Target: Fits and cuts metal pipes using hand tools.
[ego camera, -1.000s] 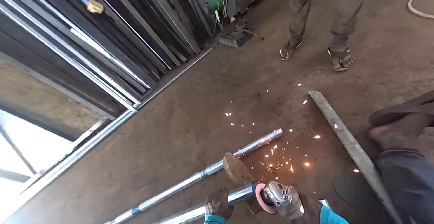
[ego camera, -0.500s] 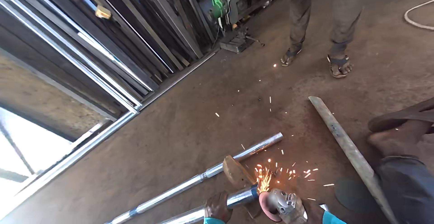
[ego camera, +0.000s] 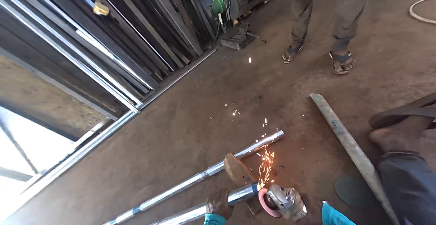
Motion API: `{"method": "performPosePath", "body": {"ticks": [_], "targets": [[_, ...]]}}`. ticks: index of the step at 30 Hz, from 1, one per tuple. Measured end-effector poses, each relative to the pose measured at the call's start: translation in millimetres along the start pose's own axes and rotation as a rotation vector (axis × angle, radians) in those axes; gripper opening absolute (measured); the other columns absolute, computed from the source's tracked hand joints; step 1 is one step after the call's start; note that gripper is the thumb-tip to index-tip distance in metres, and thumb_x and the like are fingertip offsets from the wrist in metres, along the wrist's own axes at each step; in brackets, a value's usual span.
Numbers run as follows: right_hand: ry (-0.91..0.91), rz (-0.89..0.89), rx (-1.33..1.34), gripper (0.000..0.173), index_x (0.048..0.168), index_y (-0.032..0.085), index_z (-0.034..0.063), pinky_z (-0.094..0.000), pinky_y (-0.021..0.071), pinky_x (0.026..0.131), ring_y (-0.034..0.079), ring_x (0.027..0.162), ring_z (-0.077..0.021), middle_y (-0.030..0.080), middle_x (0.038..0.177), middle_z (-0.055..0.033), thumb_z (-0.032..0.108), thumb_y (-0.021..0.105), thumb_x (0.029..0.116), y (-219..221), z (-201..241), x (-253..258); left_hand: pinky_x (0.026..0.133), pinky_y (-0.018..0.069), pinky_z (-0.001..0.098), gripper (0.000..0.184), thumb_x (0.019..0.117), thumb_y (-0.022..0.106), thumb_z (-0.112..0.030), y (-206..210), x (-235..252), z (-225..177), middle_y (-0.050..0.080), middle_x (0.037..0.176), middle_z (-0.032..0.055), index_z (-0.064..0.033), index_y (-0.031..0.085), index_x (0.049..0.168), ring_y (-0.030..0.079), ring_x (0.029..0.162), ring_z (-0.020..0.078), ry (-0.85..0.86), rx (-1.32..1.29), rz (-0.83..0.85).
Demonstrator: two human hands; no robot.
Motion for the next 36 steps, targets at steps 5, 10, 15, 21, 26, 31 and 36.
{"method": "performPosePath", "body": {"ticks": [5, 10, 15, 21, 26, 31, 36], "targets": [[0.073, -0.077, 0.046, 0.085, 0.135, 0.056, 0.002, -0.0514, 0.0501, 0.102, 0.065, 0.116, -0.0307, 0.068, 0.122, -0.0188, 0.035, 0.091, 0.0664, -4, -11, -7, 0.095, 0.0562, 0.0551, 0.061, 0.0737, 0.08, -0.042, 7, 7, 4, 0.075, 0.12, 0.0119, -0.0117, 0.072, 0.126, 0.072, 0.11, 0.0332, -0.069, 0.005, 0.205], [-0.024, -0.072, 0.127, 0.08, 0.134, 0.056, 0.0038, -0.0459, 0.0516, 0.1, 0.066, 0.112, -0.0248, 0.068, 0.119, -0.0151, 0.029, 0.091, 0.0656, -5, 8, -6, 0.093, 0.0566, 0.0566, 0.061, 0.0709, 0.083, -0.04, 4, 3, 2, 0.075, 0.118, 0.0127, -0.0109, 0.073, 0.124, 0.072, 0.11, 0.0346, -0.078, 0.004, 0.175], [0.017, 0.002, 0.06, 0.079, 0.133, 0.057, 0.0028, -0.05, 0.0507, 0.1, 0.065, 0.113, -0.0288, 0.067, 0.12, -0.0176, 0.031, 0.09, 0.068, 1, 2, -3, 0.077, 0.0606, 0.0562, 0.055, 0.0577, 0.087, -0.035, -5, -4, -3, 0.079, 0.097, 0.0122, -0.0089, 0.079, 0.105, 0.077, 0.087, 0.0342, 0.053, 0.015, -0.162], [0.084, -0.014, 0.044, 0.081, 0.136, 0.055, 0.0029, -0.0513, 0.05, 0.1, 0.064, 0.115, -0.0308, 0.067, 0.122, -0.0192, 0.03, 0.091, 0.0683, -5, -7, -1, 0.073, 0.0613, 0.0536, 0.053, 0.0556, 0.084, -0.037, -6, -6, -4, 0.079, 0.092, 0.0089, -0.0093, 0.08, 0.1, 0.077, 0.083, 0.0304, 0.09, 0.04, -0.268], [0.058, -0.011, 0.008, 0.082, 0.134, 0.057, 0.0011, -0.0528, 0.0497, 0.101, 0.064, 0.117, -0.0321, 0.066, 0.123, -0.0204, 0.032, 0.091, 0.0662, -1, -7, 4, 0.08, 0.0601, 0.0577, 0.056, 0.0621, 0.084, -0.038, 1, -4, 1, 0.079, 0.101, 0.0128, -0.0085, 0.078, 0.109, 0.076, 0.092, 0.0351, 0.052, 0.009, -0.155], [0.133, -0.076, 0.034, 0.087, 0.137, 0.054, 0.0032, -0.0532, 0.0499, 0.101, 0.064, 0.117, -0.0321, 0.066, 0.124, -0.0193, 0.032, 0.092, 0.0645, -8, -17, -2, 0.078, 0.0608, 0.0564, 0.055, 0.0592, 0.086, -0.036, -2, -5, -2, 0.079, 0.098, 0.0125, -0.0079, 0.079, 0.106, 0.077, 0.089, 0.034, 0.079, 0.012, -0.206], [0.042, -0.084, 0.063, 0.084, 0.136, 0.055, 0.0039, -0.0506, 0.051, 0.101, 0.066, 0.114, -0.0289, 0.068, 0.121, -0.0169, 0.035, 0.09, 0.0663, 0, 3, -5, 0.075, 0.0612, 0.0556, 0.053, 0.0585, 0.085, -0.037, -5, -7, -2, 0.079, 0.096, 0.0115, -0.0082, 0.079, 0.103, 0.077, 0.087, 0.0335, 0.09, 0.023, -0.243]]}}
Point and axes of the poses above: each hand's wrist, its own x-axis towards the middle knuckle, its own y-axis out of the palm, z = x × y, the point moved 9 cm from there along x, towards the middle knuckle
